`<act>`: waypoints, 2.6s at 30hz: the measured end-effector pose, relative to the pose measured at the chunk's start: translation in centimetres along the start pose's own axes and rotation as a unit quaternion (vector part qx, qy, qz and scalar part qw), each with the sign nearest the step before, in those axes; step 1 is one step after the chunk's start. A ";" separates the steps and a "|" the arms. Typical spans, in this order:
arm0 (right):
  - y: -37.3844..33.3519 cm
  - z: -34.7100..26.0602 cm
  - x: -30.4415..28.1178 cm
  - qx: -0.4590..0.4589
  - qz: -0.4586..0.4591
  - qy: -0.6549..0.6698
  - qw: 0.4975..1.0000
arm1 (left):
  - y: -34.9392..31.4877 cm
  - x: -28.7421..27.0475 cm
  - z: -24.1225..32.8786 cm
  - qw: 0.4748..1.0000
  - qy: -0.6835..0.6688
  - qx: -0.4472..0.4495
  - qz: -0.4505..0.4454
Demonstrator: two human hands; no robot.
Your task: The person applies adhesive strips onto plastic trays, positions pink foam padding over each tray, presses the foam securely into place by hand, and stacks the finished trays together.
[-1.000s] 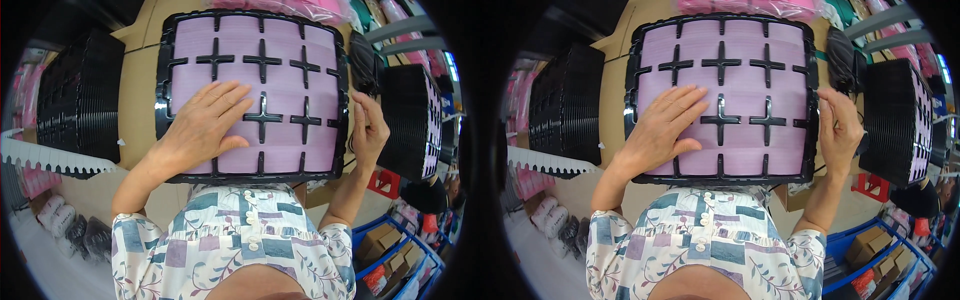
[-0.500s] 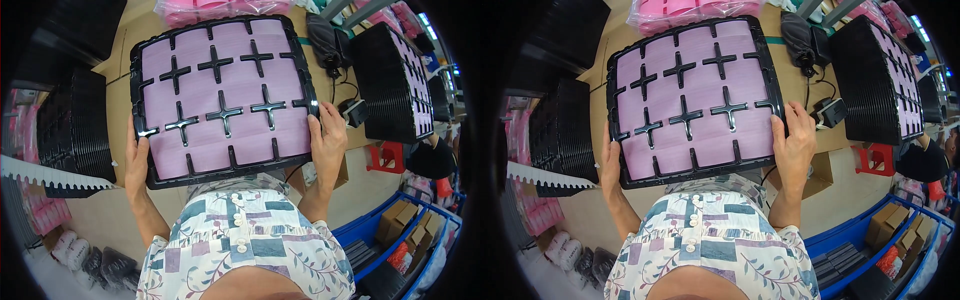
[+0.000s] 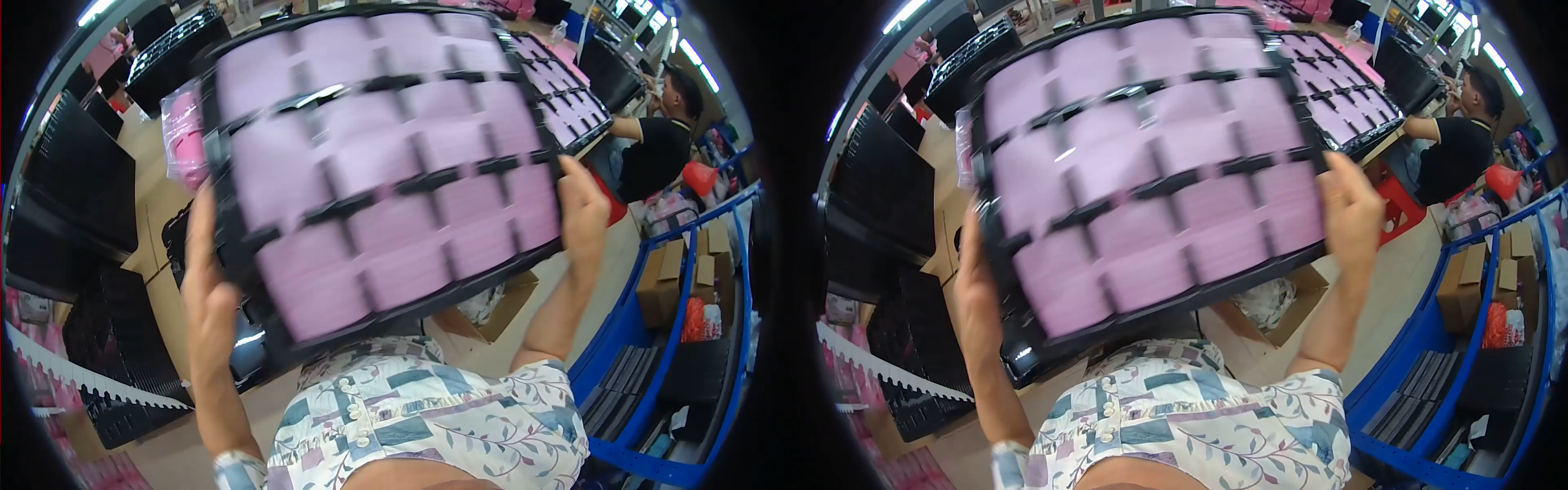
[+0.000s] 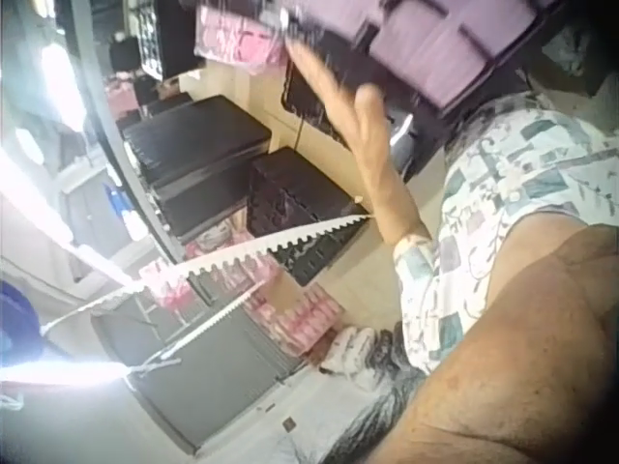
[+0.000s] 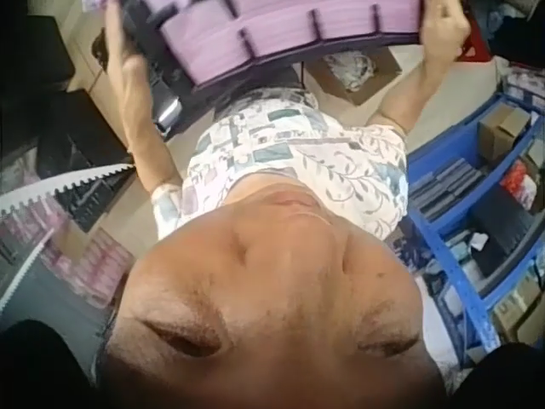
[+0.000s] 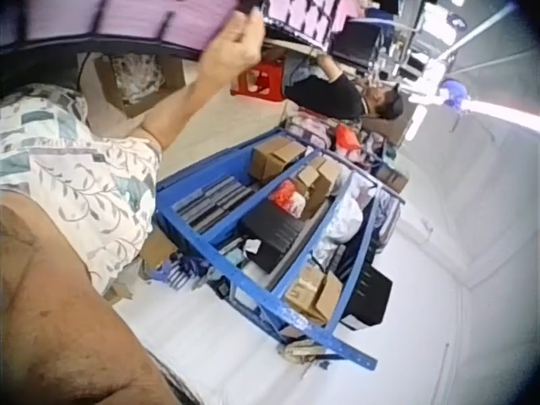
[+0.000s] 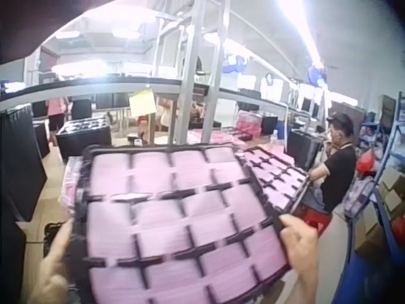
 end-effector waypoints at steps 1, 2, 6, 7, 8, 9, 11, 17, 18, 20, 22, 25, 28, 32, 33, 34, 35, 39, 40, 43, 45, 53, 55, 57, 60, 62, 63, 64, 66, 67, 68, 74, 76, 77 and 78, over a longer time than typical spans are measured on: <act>1.7 3.9 -1.3 0.054 -0.019 0.081 0.995 | 2.0 4.1 0.7 0.988 0.039 0.064 -0.134; 4.2 5.7 -1.8 0.060 -0.035 0.093 0.993 | 4.1 6.6 0.6 0.984 0.035 0.075 -0.156; 12.0 16.9 -3.6 0.034 -0.047 -0.026 0.998 | 12.3 18.0 -3.5 0.978 0.015 0.070 -0.195; 13.1 18.3 -3.7 0.029 -0.030 -0.018 0.999 | 13.8 20.4 -4.8 0.975 0.017 0.097 -0.198; 14.4 19.8 -3.3 0.029 -0.057 -0.046 0.997 | 14.9 22.3 -6.2 0.976 0.020 0.111 -0.187; 15.8 21.5 -2.5 0.029 -0.085 -0.071 0.993 | 16.1 24.0 -8.5 0.975 0.019 0.120 -0.188; 17.3 26.1 -1.6 0.026 -0.084 -0.111 0.990 | 15.7 27.2 -8.9 0.967 0.040 0.118 -0.222; 21.4 29.2 1.5 0.008 -0.134 -0.148 0.980 | 15.5 31.1 -6.7 0.957 0.176 0.157 -0.169; 22.1 30.4 1.7 0.034 -0.129 -0.162 0.978 | 15.4 31.7 -5.5 0.955 0.174 0.195 -0.143; 23.3 31.6 1.5 0.031 -0.094 -0.191 0.977 | 15.1 33.1 -4.2 0.942 0.162 0.269 -0.118; 22.3 24.3 2.3 -0.013 -0.055 -0.145 0.988 | 15.8 33.9 -5.3 0.919 0.213 0.298 -0.144; 15.2 9.6 1.4 -0.085 -0.039 -0.007 0.996 | 16.5 35.4 -7.3 0.926 0.225 0.268 -0.143; 9.1 0.6 2.6 -0.281 -0.078 -0.070 0.954 | 17.2 36.6 -7.3 0.928 0.219 0.279 -0.113; 8.5 -0.1 5.3 -0.294 -0.045 -0.146 0.944 | 18.1 36.6 -8.0 0.936 0.209 0.266 -0.096; 9.1 1.1 5.6 -0.246 -0.054 -0.119 0.960 | 18.1 36.8 -8.0 0.938 0.198 0.260 -0.114; 9.5 2.2 5.8 -0.199 -0.062 -0.092 0.974 | 18.1 36.9 -8.0 0.940 0.188 0.254 -0.130; 9.6 2.4 5.8 -0.206 -0.065 -0.095 0.972 | 18.2 36.6 -7.9 0.942 0.185 0.253 -0.123; 9.4 1.0 6.2 -0.283 -0.056 -0.151 0.945 | 18.6 35.2 -8.6 0.933 0.203 0.268 -0.126; 9.5 0.8 6.2 -0.271 -0.063 -0.148 0.949 | 18.5 35.1 -8.5 0.934 0.154 0.280 -0.159; 7.6 -0.5 5.8 -0.260 -0.011 -0.245 0.934 | 17.9 35.3 -8.5 0.925 0.105 0.261 -0.254; 6.7 -1.0 5.4 -0.272 0.010 -0.266 0.925 | 17.4 35.6 -8.2 0.917 0.083 0.260 -0.291; 8.3 -0.7 5.9 -0.221 -0.014 -0.188 0.957 | 17.2 32.9 -7.2 0.932 0.090 0.253 -0.242; 7.7 -0.2 5.4 -0.237 -0.004 -0.206 0.949 | 14.5 30.4 -5.7 0.924 0.081 0.256 -0.274; 7.1 -0.2 5.1 -0.225 -0.010 -0.190 0.956 | 10.6 25.9 -4.2 0.912 0.101 0.254 -0.304; 7.5 -0.4 5.0 -0.222 -0.015 -0.182 0.958 | 5.0 17.2 -1.1 0.910 0.148 0.199 -0.331; 8.4 -0.5 5.6 -0.228 -0.019 -0.201 0.953 | 2.2 11.6 0.1 0.920 0.200 0.128 -0.313; 8.8 -0.2 5.9 -0.226 -0.024 -0.204 0.952 | 0.9 8.9 0.0 0.924 0.239 0.097 -0.281; 8.7 0.1 5.8 -0.233 -0.027 -0.211 0.949 | 0.1 6.0 0.1 0.942 0.234 0.071 -0.228; 8.4 0.3 5.8 -0.244 -0.026 -0.216 0.945 | -3.0 -0.4 -0.4 0.980 0.191 -0.002 -0.055; 8.3 0.0 5.8 -0.252 -0.026 -0.210 0.944 | -5.1 -3.7 -0.8 0.984 0.170 -0.039 0.024; 8.0 0.4 5.5 -0.249 -0.025 -0.196 0.948 | -7.4 -6.6 -1.3 0.980 0.154 -0.073 0.104; 8.3 1.1 4.7 -0.261 -0.023 -0.199 0.944 | -16.0 -14.8 -5.5 0.933 0.187 -0.103 0.291; 8.7 0.7 4.9 -0.271 -0.025 -0.206 0.940 | -16.5 -15.5 -7.6 0.934 0.146 -0.125 0.300; 8.6 0.3 4.7 -0.281 -0.027 -0.211 0.936 | -16.5 -15.6 -8.5 0.936 0.141 -0.124 0.299; 8.6 0.5 5.2 -0.281 -0.031 -0.209 0.936 | -16.6 -15.4 -8.9 0.938 0.125 -0.129 0.295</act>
Point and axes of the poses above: each hand's wrist, its own y-axis towards the middle knuckle, its own x-axis out of the palm, z = x × y, the point moved 8 cm from there along y, towards the middle knuckle, and after that the axes turned 14 degrees about -y, right-handed, at the moved point
